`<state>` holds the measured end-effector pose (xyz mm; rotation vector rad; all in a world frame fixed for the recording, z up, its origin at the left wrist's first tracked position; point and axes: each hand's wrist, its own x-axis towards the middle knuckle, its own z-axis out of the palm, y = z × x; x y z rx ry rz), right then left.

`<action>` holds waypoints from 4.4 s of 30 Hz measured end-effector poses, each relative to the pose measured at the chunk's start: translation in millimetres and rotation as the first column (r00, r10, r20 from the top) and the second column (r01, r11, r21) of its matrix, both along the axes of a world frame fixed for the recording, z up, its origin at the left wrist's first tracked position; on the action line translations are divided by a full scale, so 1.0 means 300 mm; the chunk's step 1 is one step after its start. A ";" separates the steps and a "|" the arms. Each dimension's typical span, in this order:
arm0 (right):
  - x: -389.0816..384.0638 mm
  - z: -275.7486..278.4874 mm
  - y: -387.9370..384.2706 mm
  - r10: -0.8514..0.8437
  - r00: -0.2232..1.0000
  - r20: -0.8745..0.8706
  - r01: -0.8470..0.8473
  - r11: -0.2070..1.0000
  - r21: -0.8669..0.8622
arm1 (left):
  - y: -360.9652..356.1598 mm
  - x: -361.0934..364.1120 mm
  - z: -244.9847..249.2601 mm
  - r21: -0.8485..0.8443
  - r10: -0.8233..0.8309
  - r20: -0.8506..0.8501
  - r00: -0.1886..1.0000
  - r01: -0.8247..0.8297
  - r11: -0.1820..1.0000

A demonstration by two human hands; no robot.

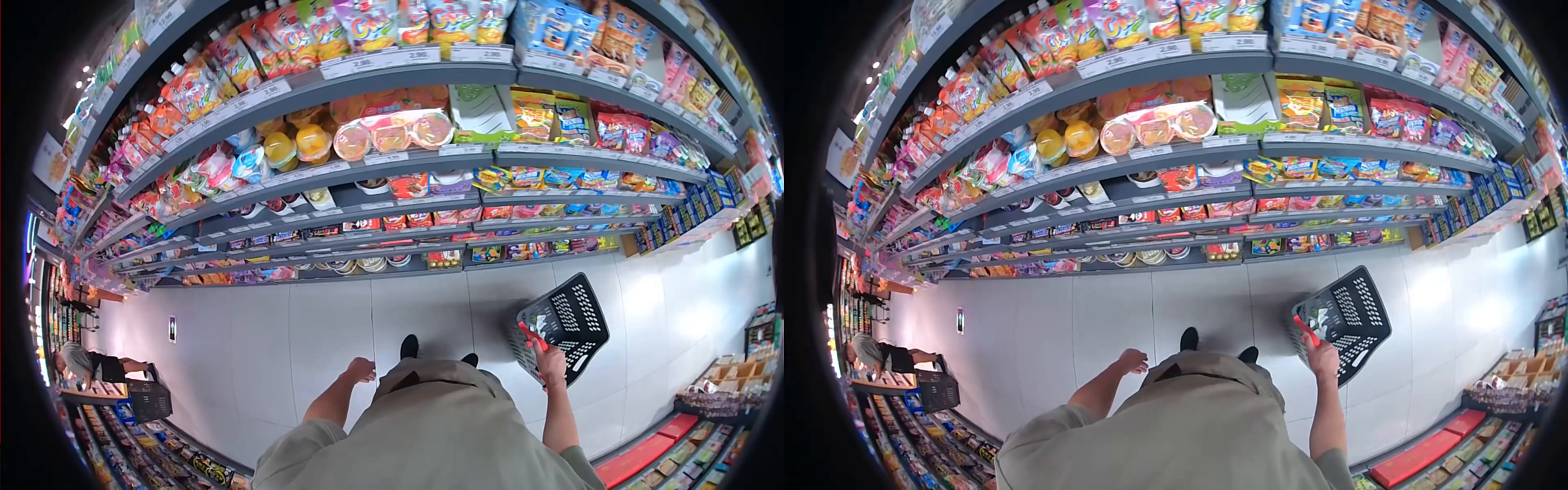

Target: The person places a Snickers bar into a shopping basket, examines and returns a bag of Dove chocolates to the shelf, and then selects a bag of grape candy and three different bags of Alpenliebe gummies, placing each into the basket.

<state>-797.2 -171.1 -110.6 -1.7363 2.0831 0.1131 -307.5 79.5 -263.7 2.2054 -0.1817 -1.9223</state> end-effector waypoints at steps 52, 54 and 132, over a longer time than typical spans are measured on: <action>1.413 0.169 -0.914 0.452 0.558 0.696 -0.345 0.889 -0.301 | -0.172 0.024 -0.306 -0.197 0.317 -0.328 0.890 -0.393 0.898; 1.413 0.146 -0.905 0.542 0.549 0.636 -0.383 0.840 -0.384 | -0.208 -0.037 -0.138 -0.062 0.412 -0.032 0.911 -0.413 0.909; 1.219 0.153 -1.042 0.681 0.694 0.235 -0.380 0.624 -0.683 | -0.418 -0.075 -0.194 -0.254 0.510 -0.125 0.851 -0.524 0.813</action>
